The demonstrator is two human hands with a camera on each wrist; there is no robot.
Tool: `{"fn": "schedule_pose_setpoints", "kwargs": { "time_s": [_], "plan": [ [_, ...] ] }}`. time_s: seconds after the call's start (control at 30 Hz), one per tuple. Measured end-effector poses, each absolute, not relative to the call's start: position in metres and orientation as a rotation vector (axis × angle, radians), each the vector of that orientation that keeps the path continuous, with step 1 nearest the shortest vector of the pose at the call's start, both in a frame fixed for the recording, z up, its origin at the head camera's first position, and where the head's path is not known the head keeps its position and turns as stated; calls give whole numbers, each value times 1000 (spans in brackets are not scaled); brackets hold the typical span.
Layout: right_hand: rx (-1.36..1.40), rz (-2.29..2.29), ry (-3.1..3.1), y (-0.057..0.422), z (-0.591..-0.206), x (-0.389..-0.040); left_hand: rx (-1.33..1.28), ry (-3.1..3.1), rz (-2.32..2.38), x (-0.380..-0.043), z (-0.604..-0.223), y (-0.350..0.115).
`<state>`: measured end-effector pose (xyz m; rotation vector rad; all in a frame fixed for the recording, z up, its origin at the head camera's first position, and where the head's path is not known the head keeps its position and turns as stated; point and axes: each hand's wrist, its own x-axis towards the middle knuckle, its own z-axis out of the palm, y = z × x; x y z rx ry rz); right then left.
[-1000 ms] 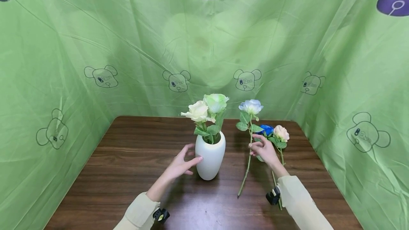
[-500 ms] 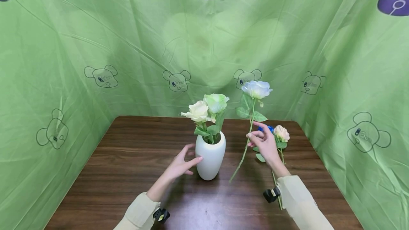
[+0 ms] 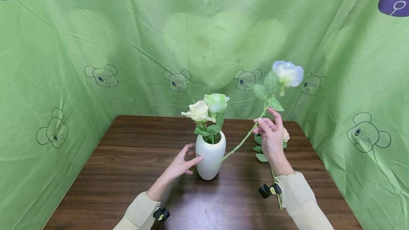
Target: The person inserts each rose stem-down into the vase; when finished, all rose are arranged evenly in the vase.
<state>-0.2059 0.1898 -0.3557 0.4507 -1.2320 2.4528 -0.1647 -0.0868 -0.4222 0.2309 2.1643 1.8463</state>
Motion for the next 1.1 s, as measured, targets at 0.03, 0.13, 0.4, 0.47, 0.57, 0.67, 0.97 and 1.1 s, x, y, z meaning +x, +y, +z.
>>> {"fn": "schedule_pose_setpoints", "kwargs": {
  "time_s": [0.03,0.13,0.4,0.47,0.57,0.67,0.97,1.1],
  "plan": [
    [435,2472,-1160,189,-352,-206,230,2166,1845,-164,-422,-87],
    [397,2451,-1003,189,-340,-208,222,2168,1842,-165,-421,-87],
    [420,2237,-907,184,-318,-211,223,2172,1845,-165,-422,-87],
    [452,2180,-959,179,-316,-208,225,2168,1848,-165,-422,-87],
    [517,2109,-1065,169,-312,-203,229,2167,1850,-165,-423,-87],
    [621,2054,-1169,160,-310,-199,230,2170,1847,-164,-422,-87],
    [994,1698,-1542,137,-316,-204,224,2157,1853,-170,-433,-88],
    [1105,1515,-1664,126,-326,-206,211,2155,1852,-177,-448,-89]
  ]
}}
